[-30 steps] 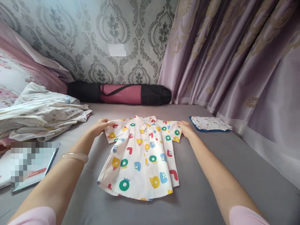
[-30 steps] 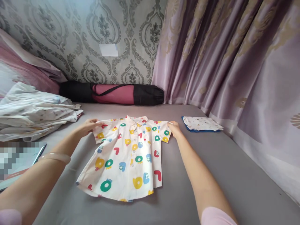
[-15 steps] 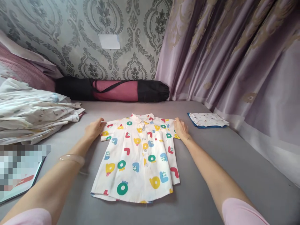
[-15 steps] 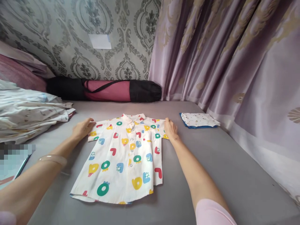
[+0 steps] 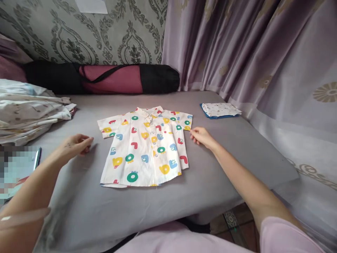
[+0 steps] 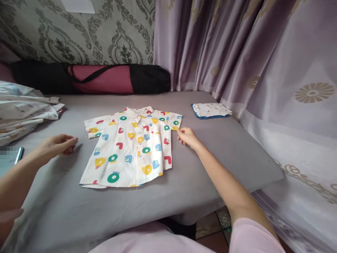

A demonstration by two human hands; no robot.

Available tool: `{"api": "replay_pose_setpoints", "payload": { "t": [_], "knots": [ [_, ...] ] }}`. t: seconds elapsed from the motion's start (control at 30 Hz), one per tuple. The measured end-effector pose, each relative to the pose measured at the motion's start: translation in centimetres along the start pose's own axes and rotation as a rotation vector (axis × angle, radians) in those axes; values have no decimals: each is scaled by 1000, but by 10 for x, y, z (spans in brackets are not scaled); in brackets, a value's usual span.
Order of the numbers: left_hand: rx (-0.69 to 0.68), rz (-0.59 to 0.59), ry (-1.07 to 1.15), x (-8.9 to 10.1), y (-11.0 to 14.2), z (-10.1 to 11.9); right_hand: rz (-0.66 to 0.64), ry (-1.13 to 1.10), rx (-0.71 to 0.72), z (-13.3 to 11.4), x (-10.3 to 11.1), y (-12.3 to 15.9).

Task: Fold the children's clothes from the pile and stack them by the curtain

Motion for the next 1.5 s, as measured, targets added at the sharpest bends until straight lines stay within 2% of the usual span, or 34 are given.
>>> {"api": "replay_pose_setpoints", "payload": {
  "t": [0.07, 0.1, 0.17, 0.2, 0.27, 0.4, 0.53, 0.7, 0.8, 0.87, 1.0, 1.07, 1.13, 1.3, 1.5],
  "knots": [
    [48, -200, 62, -9, 39, -9, -162, 11, 68, 1, -8, 31],
    [60, -253, 57, -10, 58, -11, -219, 26, 132, -2, -11, 47],
    [38, -303, 47, -9, 94, -7, -223, 76, 238, -10, -7, 72],
    [3, -300, 40, -8, 109, -2, -218, 100, 268, -14, -5, 83],
    [-43, -216, 21, -2, 131, 7, -208, 154, 275, -20, -2, 100],
    [-46, -24, 15, 1, 153, 14, -178, 257, 243, -26, -2, 115],
    [-55, 120, -11, 1, 162, 18, -237, 223, 225, -21, -13, 113],
    [-66, 98, 66, -2, 166, 21, -246, 130, 228, -17, -15, 111],
    [3, 76, 156, -4, 166, 15, -207, 73, 201, -17, -10, 113],
    [87, 61, 294, -7, 166, 11, -188, -4, 135, -16, -9, 114],
    [273, 27, 598, -14, 170, 11, -216, -327, -142, -6, -14, 117],
    [295, -3, 652, -15, 173, 16, -272, -479, -229, -6, -17, 119],
    [264, -34, 665, -13, 173, 20, -327, -551, -233, -9, -14, 117],
    [202, -96, 590, -6, 165, 11, -396, -494, -136, -7, 7, 101],
    [182, -185, 390, -9, 160, 4, -483, -300, -117, 2, -3, 103]
  ]
}}
Point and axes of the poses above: each hand's wrist, its own y-axis away from the middle knuckle, its own x-axis out of the back of the hand, z = x × y, the point moved 9 cm from there along -y, towards the middle knuckle, and after that the axes turned 15 degrees about z, right-handed, at the moved point
